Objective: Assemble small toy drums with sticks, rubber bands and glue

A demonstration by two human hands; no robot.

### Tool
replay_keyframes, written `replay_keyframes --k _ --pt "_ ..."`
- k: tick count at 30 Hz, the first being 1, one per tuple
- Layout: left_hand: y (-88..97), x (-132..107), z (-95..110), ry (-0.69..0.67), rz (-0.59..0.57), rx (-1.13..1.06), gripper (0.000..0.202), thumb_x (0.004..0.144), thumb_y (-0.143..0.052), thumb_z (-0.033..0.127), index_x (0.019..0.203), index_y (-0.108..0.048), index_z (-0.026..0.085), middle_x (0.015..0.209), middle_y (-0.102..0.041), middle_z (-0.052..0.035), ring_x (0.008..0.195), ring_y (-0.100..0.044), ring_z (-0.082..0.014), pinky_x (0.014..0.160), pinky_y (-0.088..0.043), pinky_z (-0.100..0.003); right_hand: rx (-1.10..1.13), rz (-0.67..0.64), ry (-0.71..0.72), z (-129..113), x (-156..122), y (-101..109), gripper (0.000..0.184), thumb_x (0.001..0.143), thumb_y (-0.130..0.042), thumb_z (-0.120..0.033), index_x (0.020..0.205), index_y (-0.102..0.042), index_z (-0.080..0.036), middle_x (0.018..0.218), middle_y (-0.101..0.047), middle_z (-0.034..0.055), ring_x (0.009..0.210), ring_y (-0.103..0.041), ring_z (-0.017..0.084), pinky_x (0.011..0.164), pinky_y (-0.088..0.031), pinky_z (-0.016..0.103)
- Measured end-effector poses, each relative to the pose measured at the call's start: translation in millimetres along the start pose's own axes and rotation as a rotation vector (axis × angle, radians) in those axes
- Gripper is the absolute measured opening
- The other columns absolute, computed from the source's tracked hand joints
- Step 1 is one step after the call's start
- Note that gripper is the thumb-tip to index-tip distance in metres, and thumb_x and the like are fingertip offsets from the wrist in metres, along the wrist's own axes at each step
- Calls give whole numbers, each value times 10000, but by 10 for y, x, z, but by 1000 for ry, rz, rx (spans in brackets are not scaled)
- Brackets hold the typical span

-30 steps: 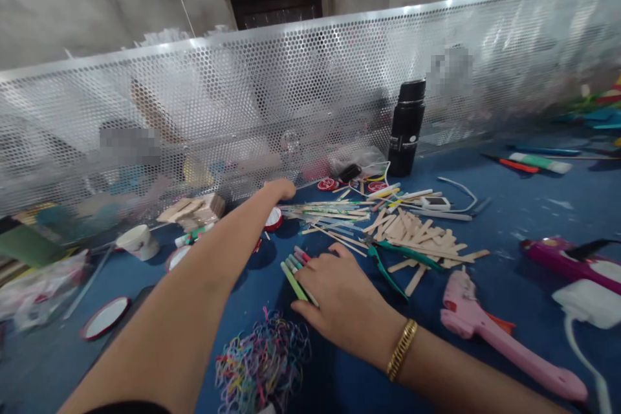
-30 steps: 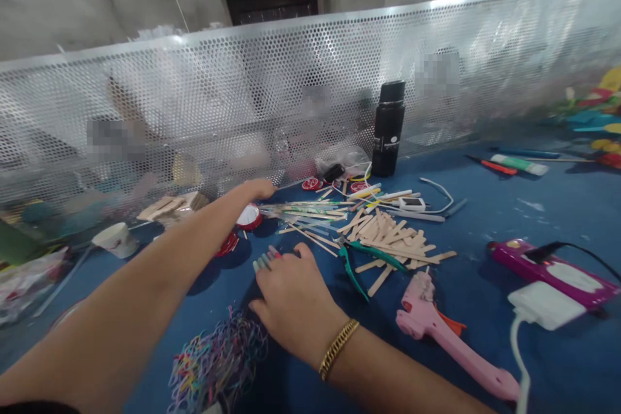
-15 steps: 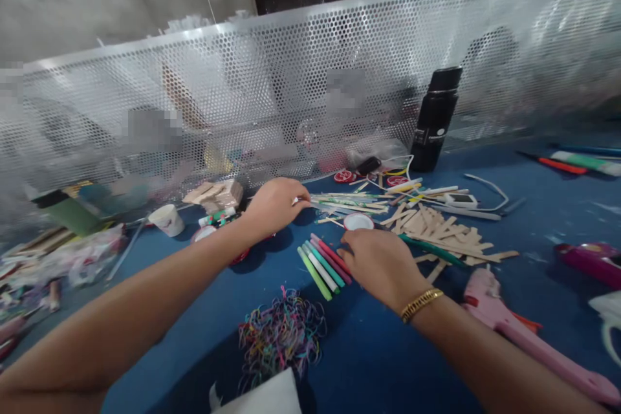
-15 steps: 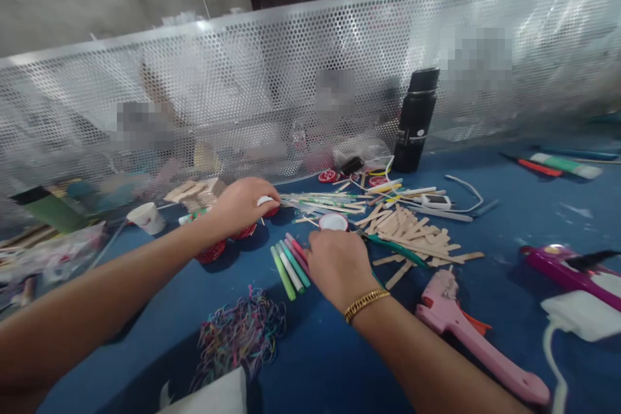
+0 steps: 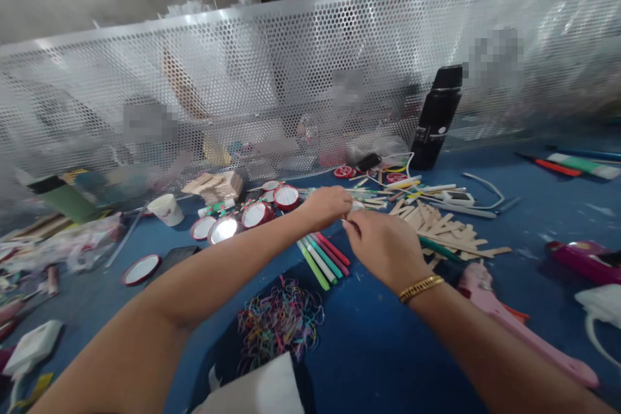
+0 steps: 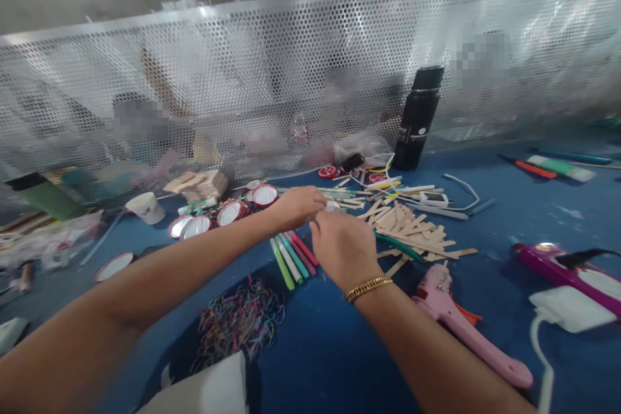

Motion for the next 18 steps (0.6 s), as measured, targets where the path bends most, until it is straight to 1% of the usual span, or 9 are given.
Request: replay_keyframes --k 1,3,5,7,9,11,14,16,18 --pt "60 -71 -22 -14 -5 0 145 912 -581 212 902 -724 194 1007 -724 -58 1009 -602 -176 881 -481 -281 46 61 -4 36 18 20 314 975 -396 -304 994 -676 -165 967 -714 124 897 -653 246 763 -440 349" --pt "241 -286 -86 33 43 42 165 937 -550 223 959 -700 157 983 -708 -81 975 -602 -201 865 -480 -330 191 188 -17 92 40 48 333 971 -404 -315 1140 -635 -144 1097 -688 152 1014 -635 265 849 -452 372" --pt "419 -579 -87 81 80 110 174 951 -537 239 979 -691 162 963 -698 -82 949 -602 -217 852 -475 -361 419 221 -47 112 53 6 379 965 -417 -349 1229 -585 -135 1185 -661 165 1068 -622 266 889 -464 383" --pt "541 -899 12 75 79 145 179 961 -522 231 972 -696 188 961 -693 -80 961 -601 -224 856 -471 -378 717 89 -76 50 55 -128 381 966 -404 -394 1209 -580 -159 1139 -685 136 961 -660 233 808 -505 359" --pt "616 -1199 138 84 87 108 171 956 -532 221 977 -702 227 984 -700 -66 990 -600 -224 856 -479 -380 984 -130 -76 -110 10 -281 357 963 -396 -438 1118 -598 -187 968 -720 85 760 -671 188 655 -515 310" --pt "656 -1442 256 97 113 68 188 959 -526 214 985 -706 262 1020 -711 -46 1002 -606 -214 837 -494 -372 1103 -279 -33 -284 -71 -363 319 945 -432 -455 1016 -605 -196 783 -702 37 621 -634 158 567 -490 278" --pt "670 -1689 367 144 136 0 186 943 -556 213 1027 -702 292 1051 -719 -20 1029 -609 -201 889 -509 -378 1118 -334 14 -430 -176 -402 254 920 -473 -410 938 -600 -191 652 -658 2 561 -607 141 542 -480 261" --pt "702 -1805 401 220 195 -74 191 926 -595 250 1091 -681 296 1092 -710 -19 1046 -607 -206 955 -504 -417 1150 -373 -3 -473 -224 -437 221 905 -490 -388 911 -587 -189 673 -671 7 557 -615 134 533 -491 257" --pt "732 -1908 410 349 273 -181 296 897 -644 294 1192 -628 284 1167 -674 -48 1096 -593 -228 980 -506 -463 1199 -415 -32 -506 -261 -471 193 885 -515 -373 901 -573 -189 720 -690 17 549 -623 127 519 -502 253"
Point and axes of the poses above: each hand's wrist, its own x-axis towards the middle knuckle, its own y-axis out of the back of the hand, z = x × y, the point moved 6 cm from there along x, towards the middle knuckle
